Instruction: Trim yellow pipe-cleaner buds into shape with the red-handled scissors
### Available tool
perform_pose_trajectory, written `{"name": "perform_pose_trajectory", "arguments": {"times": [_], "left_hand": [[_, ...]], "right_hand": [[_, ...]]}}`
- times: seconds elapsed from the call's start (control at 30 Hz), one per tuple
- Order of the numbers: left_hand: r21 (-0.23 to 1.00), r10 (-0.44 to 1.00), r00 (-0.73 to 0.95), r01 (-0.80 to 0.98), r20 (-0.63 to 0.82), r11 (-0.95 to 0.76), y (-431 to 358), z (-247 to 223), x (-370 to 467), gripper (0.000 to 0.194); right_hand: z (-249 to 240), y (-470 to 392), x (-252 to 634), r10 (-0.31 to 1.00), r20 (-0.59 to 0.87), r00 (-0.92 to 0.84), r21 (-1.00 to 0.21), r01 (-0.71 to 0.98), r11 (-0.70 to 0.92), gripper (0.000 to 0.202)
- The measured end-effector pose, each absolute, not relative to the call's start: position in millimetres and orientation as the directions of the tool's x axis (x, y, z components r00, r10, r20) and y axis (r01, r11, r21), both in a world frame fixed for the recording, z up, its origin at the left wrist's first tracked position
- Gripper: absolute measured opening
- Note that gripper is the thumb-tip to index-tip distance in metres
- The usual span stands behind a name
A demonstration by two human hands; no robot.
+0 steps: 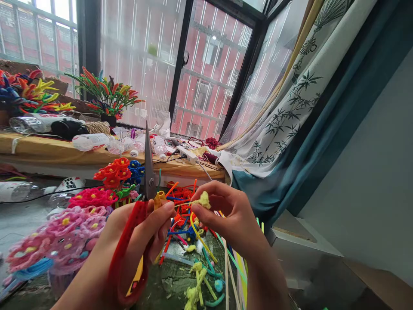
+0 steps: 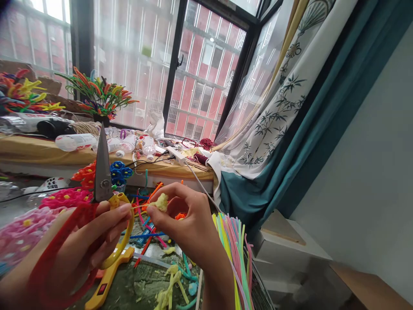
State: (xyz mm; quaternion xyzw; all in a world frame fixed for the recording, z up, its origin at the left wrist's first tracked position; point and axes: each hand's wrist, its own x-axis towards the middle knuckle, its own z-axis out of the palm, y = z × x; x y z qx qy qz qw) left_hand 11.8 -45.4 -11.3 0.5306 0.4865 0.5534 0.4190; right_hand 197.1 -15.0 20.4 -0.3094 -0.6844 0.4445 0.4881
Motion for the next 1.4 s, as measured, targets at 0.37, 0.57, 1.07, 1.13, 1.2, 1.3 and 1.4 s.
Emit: {"name": "perform_pose_trajectory", "arguments": {"times": [0.37,0.57,1.07,1.13,1.2,1.3,1.4], "left_hand": [[0.940,0.991,-0.080,-0.332,-0.109,0.077,-48.9,7.2,26.4,0.066],[0.965,0.988,-0.144,-0.249,0.049,-0.084,-44.3,-11.2,21.3,0.065],[0.926,0.901,-0.247,0.220,0.356,-0.306,-49.1,-23.2,9.3,0.062],[0.919,0.879,-0.296,0.251,0.373,-0.305,-49.0,-22.0,12.7,0.060],[0.920,0.861,-0.343,0.250,0.375,-0.301,-47.9,-20.8,17.5,0.058],[0.914,0.847,-0.353,0.233,0.397,-0.332,-43.5,-16.7,19.5,0.052],[0.879,0.853,-0.267,0.306,0.448,-0.366,-36.4,-11.9,10.5,0.047]], "right_hand": [[14.3,-6.6,190.8,0.873,0.361,-0.329,-0.932,-0.109,0.344,0.036],[18.7,-4.4,182.4,0.868,0.346,-0.355,-0.936,-0.191,0.294,0.040],[15.4,-4.8,162.8,0.909,0.332,-0.252,-0.900,-0.374,0.225,0.027],[16.3,-6.7,159.8,0.915,0.332,-0.231,-0.897,-0.378,0.230,0.028],[16.6,-7.6,158.6,0.916,0.344,-0.208,-0.890,-0.383,0.247,0.027],[16.9,-6.1,161.3,0.918,0.378,-0.118,-0.860,-0.411,0.302,0.022],[18.0,-3.1,168.6,0.904,0.427,-0.001,-0.817,-0.430,0.385,0.015]]}}
